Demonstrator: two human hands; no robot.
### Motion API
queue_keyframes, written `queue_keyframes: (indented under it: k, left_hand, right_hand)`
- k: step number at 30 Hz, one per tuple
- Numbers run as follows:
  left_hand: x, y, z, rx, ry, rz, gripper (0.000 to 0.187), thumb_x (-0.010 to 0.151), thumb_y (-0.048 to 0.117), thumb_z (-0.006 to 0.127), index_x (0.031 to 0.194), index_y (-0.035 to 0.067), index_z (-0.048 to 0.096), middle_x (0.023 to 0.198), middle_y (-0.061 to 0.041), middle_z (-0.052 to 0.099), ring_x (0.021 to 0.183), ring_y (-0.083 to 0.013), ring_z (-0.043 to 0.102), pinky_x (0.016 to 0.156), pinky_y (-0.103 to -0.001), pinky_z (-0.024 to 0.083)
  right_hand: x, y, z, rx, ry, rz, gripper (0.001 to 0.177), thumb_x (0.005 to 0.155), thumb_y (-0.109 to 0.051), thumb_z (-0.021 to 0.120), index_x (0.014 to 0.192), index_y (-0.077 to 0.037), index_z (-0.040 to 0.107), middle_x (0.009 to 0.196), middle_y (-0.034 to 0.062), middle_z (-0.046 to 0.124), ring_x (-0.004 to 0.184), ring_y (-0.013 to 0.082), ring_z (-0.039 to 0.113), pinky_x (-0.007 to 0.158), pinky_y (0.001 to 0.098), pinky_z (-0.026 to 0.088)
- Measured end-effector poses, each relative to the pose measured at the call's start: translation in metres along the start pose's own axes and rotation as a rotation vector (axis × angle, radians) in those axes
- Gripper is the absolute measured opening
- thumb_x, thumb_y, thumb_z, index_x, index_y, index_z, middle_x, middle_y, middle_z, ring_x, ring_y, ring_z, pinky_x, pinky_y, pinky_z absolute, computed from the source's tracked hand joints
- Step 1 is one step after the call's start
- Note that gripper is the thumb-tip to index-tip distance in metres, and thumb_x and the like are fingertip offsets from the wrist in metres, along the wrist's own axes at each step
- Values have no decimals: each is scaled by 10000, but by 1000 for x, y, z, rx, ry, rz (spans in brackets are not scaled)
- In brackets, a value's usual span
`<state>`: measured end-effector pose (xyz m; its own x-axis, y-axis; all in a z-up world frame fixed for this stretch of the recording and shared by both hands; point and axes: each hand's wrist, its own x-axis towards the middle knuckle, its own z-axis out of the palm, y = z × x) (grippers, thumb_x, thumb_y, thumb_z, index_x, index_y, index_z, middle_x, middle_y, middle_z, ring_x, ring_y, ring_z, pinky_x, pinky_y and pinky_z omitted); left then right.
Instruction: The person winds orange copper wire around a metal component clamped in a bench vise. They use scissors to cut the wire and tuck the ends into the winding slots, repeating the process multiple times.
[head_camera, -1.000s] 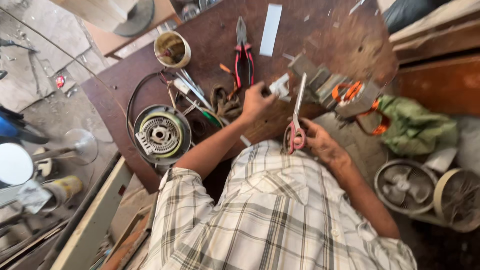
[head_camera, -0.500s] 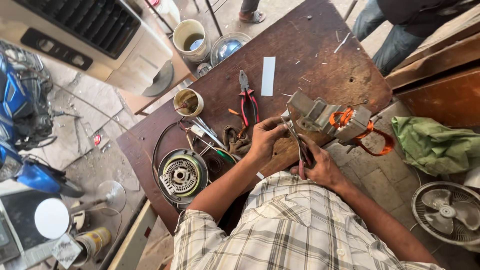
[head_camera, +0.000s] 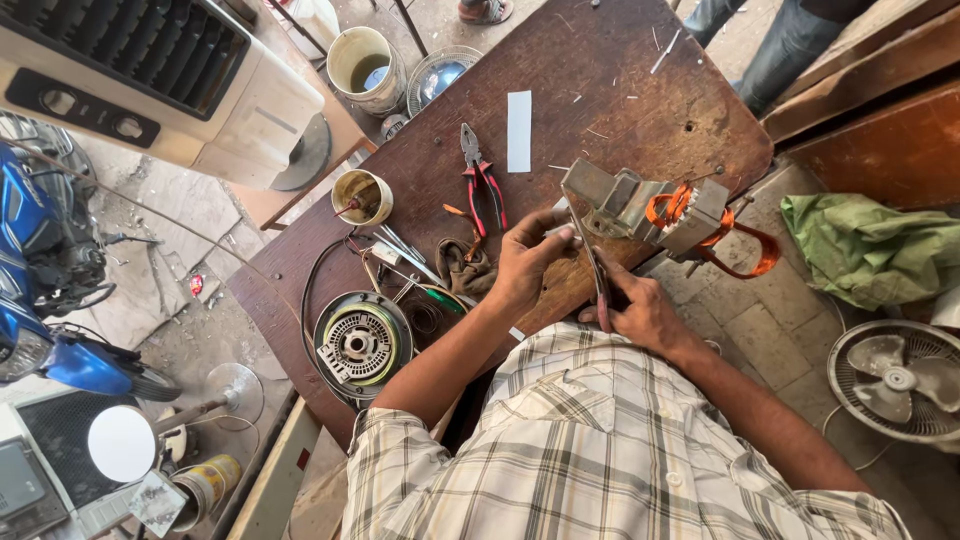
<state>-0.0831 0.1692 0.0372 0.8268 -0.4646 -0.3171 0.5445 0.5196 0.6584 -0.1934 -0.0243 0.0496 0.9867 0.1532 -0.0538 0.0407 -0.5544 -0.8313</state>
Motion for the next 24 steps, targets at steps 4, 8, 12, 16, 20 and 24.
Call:
queue_keyframes:
  k: [4,8,12,16,20,24]
  left_hand:
    - [5,1,-5,24,-45,2,272,950,74,728,1195,-41,700,1111,-100,736,957,-162,706,855,-307,585]
    - [10,-5,-10,24,96,4,296,896,39,777,1168,-64,723,1066,-131,752,926,-180,708,844,-320,585]
    - [17,-5,-10,55,141,54,314,863,45,810,1149,-60,737,1056,-125,761,920,-163,701,822,-300,567]
    - [16,-15,-7,98,120,114,299,876,42,819,1142,-73,747,1037,-127,768,919,-161,698,825,-291,560]
    - [14,-10,-11,142,118,124,271,875,39,808,1120,-61,752,1044,-128,775,949,-156,716,880,-292,577]
    - [14,-12,-7,167,106,126,265,885,38,808,1124,-65,758,1049,-141,774,951,-159,714,887,-295,574]
  right_hand:
    - [0,0,-2,162,26,46,804,908,-59,652,1629,-72,299,931,135,795,828,204,804,761,345,654]
    - [-5,-13,-5,57,0,112,959,782,-193,815,1598,-118,317,913,174,742,798,243,756,723,385,633]
    - [3,-22,-6,26,-5,45,1103,664,-312,931,1580,-159,337,943,161,698,818,233,701,736,414,596]
    - [0,-18,-6,10,-17,100,1152,628,-335,953,1587,-193,330,795,112,658,706,206,660,684,403,577]
    - [4,-14,-2,56,-11,51,1152,649,-350,938,1597,-189,304,824,87,665,704,186,664,668,384,590]
    - [-2,-6,0,42,-26,74,1147,667,-338,925,1612,-184,293,805,110,672,697,196,670,668,388,586]
